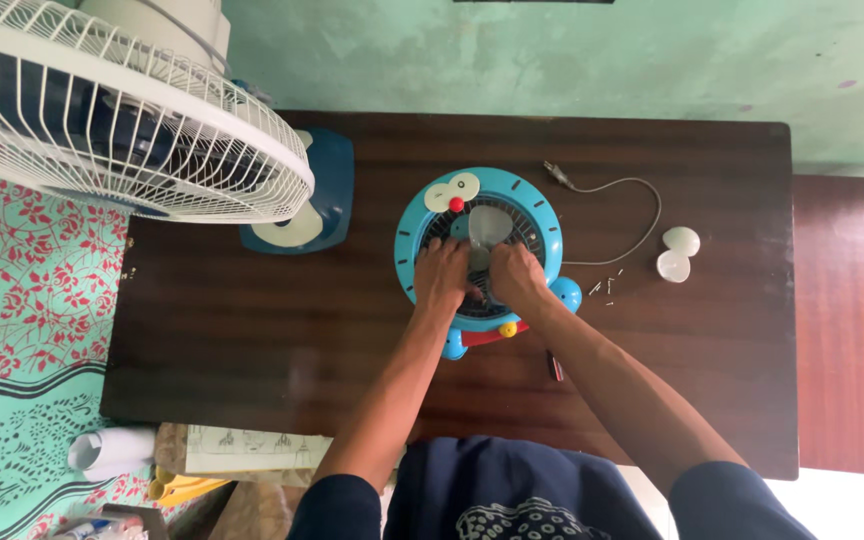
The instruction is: The person reassembles a small blue electric fan on a wooden table. They place the fan blades onto the motor hub, secure the central cap, and then attach the front and rear protective grilles. A screwdriver and screws are visible on the table.
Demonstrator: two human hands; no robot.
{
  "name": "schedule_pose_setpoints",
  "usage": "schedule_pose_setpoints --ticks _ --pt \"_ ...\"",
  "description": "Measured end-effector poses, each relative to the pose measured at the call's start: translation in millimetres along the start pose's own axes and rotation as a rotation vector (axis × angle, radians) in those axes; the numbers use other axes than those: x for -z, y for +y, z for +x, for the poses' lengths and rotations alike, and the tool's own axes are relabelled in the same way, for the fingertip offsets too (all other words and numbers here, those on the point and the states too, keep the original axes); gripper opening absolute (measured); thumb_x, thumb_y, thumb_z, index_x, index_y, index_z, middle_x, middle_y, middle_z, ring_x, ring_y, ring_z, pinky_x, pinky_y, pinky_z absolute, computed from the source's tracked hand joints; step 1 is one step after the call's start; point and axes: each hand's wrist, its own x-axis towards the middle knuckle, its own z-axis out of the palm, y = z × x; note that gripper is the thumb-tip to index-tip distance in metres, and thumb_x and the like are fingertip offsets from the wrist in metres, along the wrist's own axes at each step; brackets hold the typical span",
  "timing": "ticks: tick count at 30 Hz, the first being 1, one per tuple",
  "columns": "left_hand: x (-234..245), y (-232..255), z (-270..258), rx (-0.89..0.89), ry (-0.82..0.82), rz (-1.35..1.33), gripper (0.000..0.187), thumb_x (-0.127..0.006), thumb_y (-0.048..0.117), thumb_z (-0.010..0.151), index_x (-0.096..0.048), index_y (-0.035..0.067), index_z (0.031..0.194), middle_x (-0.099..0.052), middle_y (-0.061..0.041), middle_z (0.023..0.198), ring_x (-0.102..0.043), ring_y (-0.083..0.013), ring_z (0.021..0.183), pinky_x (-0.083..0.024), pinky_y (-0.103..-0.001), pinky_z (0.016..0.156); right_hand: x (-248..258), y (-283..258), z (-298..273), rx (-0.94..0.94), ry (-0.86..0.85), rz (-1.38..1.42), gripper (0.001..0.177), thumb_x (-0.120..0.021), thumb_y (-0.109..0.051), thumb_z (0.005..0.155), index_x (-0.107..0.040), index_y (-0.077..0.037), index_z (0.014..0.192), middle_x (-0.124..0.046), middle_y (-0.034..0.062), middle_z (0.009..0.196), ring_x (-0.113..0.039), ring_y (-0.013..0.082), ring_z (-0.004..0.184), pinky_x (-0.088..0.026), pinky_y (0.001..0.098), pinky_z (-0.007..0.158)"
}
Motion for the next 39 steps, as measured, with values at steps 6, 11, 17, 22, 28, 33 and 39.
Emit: schedule_pose_setpoints --ticks 6,11,17,22,28,33,39 --pt "19 6 -11 -0.019 -0.039 0.054 0.097 -0.100 0.022 0.046 -0.059 0.006 0.132 -0.062 -0.010 0.124 -0.056 -0.0302 0.120 -0.052 -0.040 0.096 40 -14 -16 0.130 0.113 -0.028 0.015 -0.065 -0.005 0.082 -0.069 0.003 0.094 -0.072 0.0265 0.092 -0.074 0.0408 0.089 -0.061 0.0462 0.075" --pt "42 5 -24 -0.161 0.061 0.067 0.082 -0.096 0.012 0.054 -0.062 0.001 0.128 -0.061 -0.015 0.125 -0.057 -0.0341 0.115 -0.052 -0.040 0.096 108 -18 -41 0.006 0.012 0.094 0.016 -0.063 -0.005 0.090 -0.069 -0.001 0.104 -0.072 0.0223 0.097 -0.074 0.0396 0.091 -0.060 0.0475 0.075" --pt "63 -3 -27 -0.142 0.253 -0.215 0.045 -0.085 0.012 0.077 -0.070 0.003 0.119 -0.064 -0.013 0.112 -0.060 -0.0334 0.108 -0.053 -0.044 0.092 148 -8 -65 0.085 0.550 0.126 0.042 -0.074 -0.015 0.083 -0.069 -0.009 0.123 -0.072 0.0203 0.116 -0.062 0.0420 0.110 -0.053 0.0532 0.086" --pt "51 8 -35 -0.023 0.073 -0.254 0.022 -0.073 0.014 0.096 -0.070 0.002 0.116 -0.064 -0.014 0.113 -0.063 -0.0335 0.109 -0.055 -0.046 0.092 129 11 -61 -0.101 0.402 0.343 0.065 -0.073 -0.026 0.088 -0.051 -0.005 0.145 -0.067 0.0272 0.120 -0.065 0.0453 0.111 -0.053 0.0518 0.091" --pt "24 24 -43 -0.010 0.147 -0.233 0.043 -0.082 0.019 0.082 -0.064 0.001 0.117 -0.064 -0.016 0.117 -0.061 -0.0371 0.115 -0.055 -0.047 0.089 110 20 -72 -0.259 0.196 0.457 0.079 -0.066 -0.028 0.088 -0.036 -0.004 0.157 -0.071 0.0284 0.114 -0.070 0.0445 0.107 -0.055 0.0503 0.093" --pt "12 30 -15 -0.064 0.156 -0.240 0.085 -0.089 0.025 0.074 -0.046 -0.003 0.141 -0.062 -0.023 0.121 -0.060 -0.0412 0.110 -0.050 -0.051 0.090 121 21 -81 -0.199 0.210 0.525 0.074 -0.068 -0.037 0.092 -0.040 -0.004 0.152 -0.070 0.0275 0.119 -0.068 0.0425 0.114 -0.055 0.0483 0.094" --pt "-6 23 3 0.005 0.078 -0.150 0.099 -0.091 0.023 0.069 -0.040 -0.001 0.150 -0.067 -0.019 0.126 -0.066 -0.0375 0.113 -0.052 -0.048 0.098 119 21 -83 -0.203 0.222 0.532 0.078 -0.068 -0.037 0.091 -0.038 -0.002 0.154 -0.067 0.0284 0.123 -0.067 0.0424 0.113 -0.053 0.0474 0.096"
